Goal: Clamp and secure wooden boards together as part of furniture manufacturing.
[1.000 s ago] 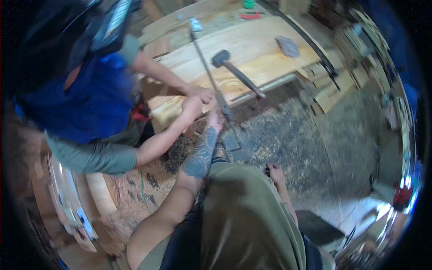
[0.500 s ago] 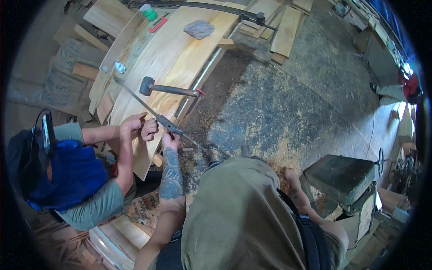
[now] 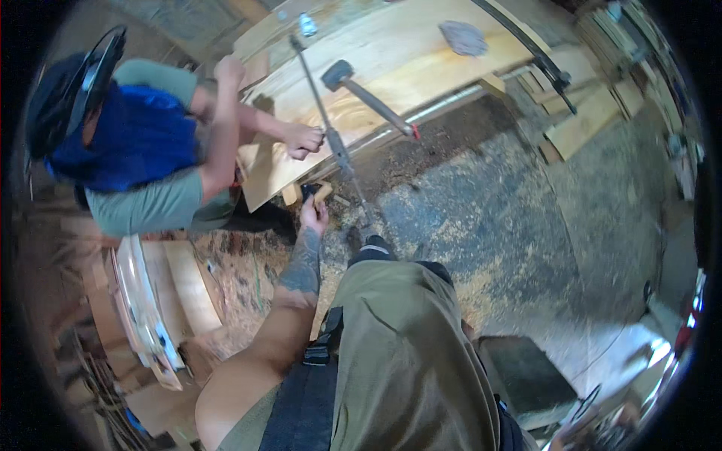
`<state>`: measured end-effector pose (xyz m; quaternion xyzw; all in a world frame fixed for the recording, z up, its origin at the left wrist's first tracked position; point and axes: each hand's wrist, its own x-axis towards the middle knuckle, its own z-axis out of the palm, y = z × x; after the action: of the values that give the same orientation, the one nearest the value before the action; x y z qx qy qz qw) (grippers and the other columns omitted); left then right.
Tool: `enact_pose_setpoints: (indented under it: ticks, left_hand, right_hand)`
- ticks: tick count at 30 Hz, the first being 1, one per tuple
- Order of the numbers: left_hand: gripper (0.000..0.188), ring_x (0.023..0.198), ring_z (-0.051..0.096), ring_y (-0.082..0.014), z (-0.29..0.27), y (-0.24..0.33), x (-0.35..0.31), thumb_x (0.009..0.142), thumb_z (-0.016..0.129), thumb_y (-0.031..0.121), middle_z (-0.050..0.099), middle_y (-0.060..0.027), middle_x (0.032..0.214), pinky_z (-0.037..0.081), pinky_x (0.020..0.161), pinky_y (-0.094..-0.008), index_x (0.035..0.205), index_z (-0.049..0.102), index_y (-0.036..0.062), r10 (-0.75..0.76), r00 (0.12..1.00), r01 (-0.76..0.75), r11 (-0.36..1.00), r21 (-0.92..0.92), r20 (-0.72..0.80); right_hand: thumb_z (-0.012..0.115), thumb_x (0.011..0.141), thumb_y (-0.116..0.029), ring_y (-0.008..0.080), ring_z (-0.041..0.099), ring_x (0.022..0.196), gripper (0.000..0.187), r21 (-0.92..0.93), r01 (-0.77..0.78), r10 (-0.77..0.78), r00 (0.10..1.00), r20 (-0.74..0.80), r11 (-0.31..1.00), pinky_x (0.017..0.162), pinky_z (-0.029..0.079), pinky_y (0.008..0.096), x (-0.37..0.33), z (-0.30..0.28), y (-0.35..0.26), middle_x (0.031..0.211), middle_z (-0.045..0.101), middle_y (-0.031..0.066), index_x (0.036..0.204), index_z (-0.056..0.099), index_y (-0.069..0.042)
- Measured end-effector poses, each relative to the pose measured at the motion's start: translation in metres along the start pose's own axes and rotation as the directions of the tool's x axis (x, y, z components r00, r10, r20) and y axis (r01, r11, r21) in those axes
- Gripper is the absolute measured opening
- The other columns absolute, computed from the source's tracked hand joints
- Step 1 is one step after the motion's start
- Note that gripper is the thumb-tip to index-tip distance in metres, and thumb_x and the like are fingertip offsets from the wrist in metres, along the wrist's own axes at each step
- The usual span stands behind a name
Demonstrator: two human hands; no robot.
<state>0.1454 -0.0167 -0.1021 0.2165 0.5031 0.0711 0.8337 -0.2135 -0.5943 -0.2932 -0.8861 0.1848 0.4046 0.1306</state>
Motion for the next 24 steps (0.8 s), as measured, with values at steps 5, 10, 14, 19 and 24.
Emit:
enact_pose_setpoints:
  ticks: [5,10,14,19,24]
  left_hand:
    - [0.021,0.045,0.049,-0.0118,-0.161,-0.023,-0.013,0.094,0.059,0.030,0.051,-0.0028,0.062,0.037,0.032,-0.0200,0.088,0.058,0.0100,0.138,0.974,-0.096,0.970,0.224,-0.181]
    - [0.024,0.050,0.047,-0.0141,-0.275,-0.057,-0.076,0.096,0.055,0.031,0.047,-0.0011,0.066,0.043,0.040,-0.0274,0.089,0.057,0.0083,0.022,0.879,0.075,0.980,0.184,-0.476]
    - [0.022,0.040,0.042,-0.0124,-0.298,-0.064,-0.115,0.096,0.059,0.028,0.053,-0.0046,0.063,0.038,0.034,-0.0250,0.093,0.061,0.0065,0.094,0.893,-0.104,0.995,0.001,-0.440]
    - [0.017,0.051,0.049,-0.0100,-0.196,-0.033,-0.121,0.095,0.062,0.024,0.055,-0.0011,0.067,0.042,0.043,-0.0230,0.096,0.059,0.0066,0.278,0.946,-0.263,0.959,0.108,-0.166]
    - [0.021,0.086,0.057,-0.0113,-0.077,-0.039,-0.036,0.093,0.061,0.010,0.062,-0.0041,0.097,0.049,0.072,-0.0255,0.113,0.061,0.0049,0.287,0.928,-0.333,0.925,0.182,0.238]
  right_hand:
    - [0.044,0.095,-0.024,0.0225,0.063,0.066,0.032,0.831,-0.283,0.100,0.958,0.269,0.480,0.054,0.049,0.0366,0.000,-0.168,-0.075,0.075,0.064,0.0099,0.084,0.065,-0.003]
    - [0.048,0.094,-0.020,0.0174,0.053,0.049,0.027,0.930,-0.171,0.095,0.984,0.148,0.325,0.044,0.041,0.0305,0.085,-0.236,-0.062,0.063,0.056,0.0065,0.078,0.061,-0.004]
    - [0.056,0.091,-0.025,0.0165,0.059,0.056,0.024,0.731,0.016,0.004,1.000,-0.026,0.682,0.048,0.044,0.0306,0.113,-0.296,-0.137,0.070,0.061,0.0069,0.085,0.062,-0.003]
    - [0.062,0.092,-0.031,0.0142,0.062,0.063,0.028,0.745,0.223,-0.302,0.953,-0.030,0.629,0.052,0.045,0.0272,0.098,-0.323,-0.278,0.077,0.066,0.0070,0.090,0.063,-0.002]
    - [0.061,0.094,-0.028,0.0132,0.063,0.082,0.031,0.649,0.557,-0.660,0.743,-0.112,0.517,0.072,0.050,0.0265,0.042,-0.313,-0.391,0.098,0.068,0.0055,0.111,0.063,-0.002]
